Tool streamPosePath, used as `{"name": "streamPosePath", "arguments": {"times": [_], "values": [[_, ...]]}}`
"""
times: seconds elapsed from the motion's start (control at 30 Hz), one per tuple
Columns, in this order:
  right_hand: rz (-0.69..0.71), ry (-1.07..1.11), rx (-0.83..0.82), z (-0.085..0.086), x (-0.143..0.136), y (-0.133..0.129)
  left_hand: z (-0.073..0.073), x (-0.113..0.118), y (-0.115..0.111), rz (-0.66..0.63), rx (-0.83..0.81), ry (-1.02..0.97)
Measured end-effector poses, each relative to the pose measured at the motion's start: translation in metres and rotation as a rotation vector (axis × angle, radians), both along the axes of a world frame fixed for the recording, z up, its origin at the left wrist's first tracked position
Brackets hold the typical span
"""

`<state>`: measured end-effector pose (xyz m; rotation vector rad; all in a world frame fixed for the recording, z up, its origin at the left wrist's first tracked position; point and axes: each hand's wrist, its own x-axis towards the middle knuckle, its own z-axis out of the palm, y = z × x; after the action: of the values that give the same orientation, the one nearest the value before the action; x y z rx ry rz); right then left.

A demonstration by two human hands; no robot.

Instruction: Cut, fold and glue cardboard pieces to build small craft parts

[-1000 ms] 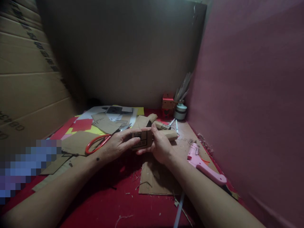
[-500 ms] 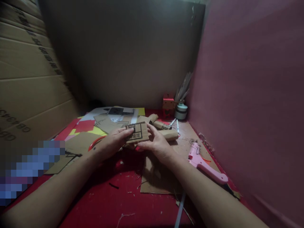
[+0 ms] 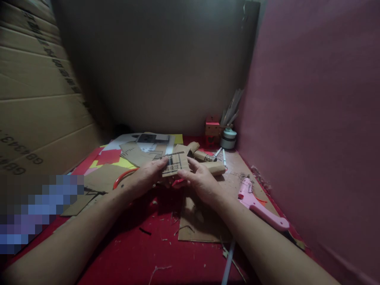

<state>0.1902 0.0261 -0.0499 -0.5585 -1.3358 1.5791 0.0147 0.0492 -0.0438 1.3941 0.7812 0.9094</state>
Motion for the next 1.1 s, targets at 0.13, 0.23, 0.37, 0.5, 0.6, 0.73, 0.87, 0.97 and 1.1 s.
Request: {"name": "streamPosePath", "arguments": {"times": [0.13, 0.23, 0.37, 0.5, 0.6, 0.73, 0.87, 0.97, 1.1], "values": [[0.046, 0.066, -0.030, -0.001, 0.003, 0.006, -0.002, -0.001, 0.004, -0.070, 0.019, -0.076], [0.001, 0.081, -0.063, -0.001, 0.003, 0.009, -0.002, 0.000, 0.003, -0.085, 0.023, -0.121], [-0.059, 0.081, -0.091, -0.001, 0.002, 0.009, -0.001, 0.002, 0.000, -0.065, -0.002, -0.158], [-0.134, 0.102, -0.122, -0.006, 0.001, 0.011, 0.000, 0.001, -0.001, -0.034, -0.084, -0.194], [-0.207, 0.109, -0.144, -0.009, 0.001, 0.011, 0.000, -0.001, -0.001, 0.003, -0.155, -0.220], [-0.172, 0.086, -0.146, -0.012, -0.002, 0.008, 0.001, -0.003, -0.003, -0.112, -0.139, -0.155], [-0.105, 0.097, -0.146, -0.013, -0.002, 0.008, 0.001, -0.006, -0.004, -0.190, -0.165, -0.062], [-0.041, 0.153, -0.175, -0.013, -0.001, 0.008, 0.000, -0.009, -0.001, -0.177, -0.204, -0.074], [0.043, 0.255, -0.175, -0.012, -0.002, 0.007, -0.002, -0.011, 0.002, -0.094, -0.216, -0.148]]}}
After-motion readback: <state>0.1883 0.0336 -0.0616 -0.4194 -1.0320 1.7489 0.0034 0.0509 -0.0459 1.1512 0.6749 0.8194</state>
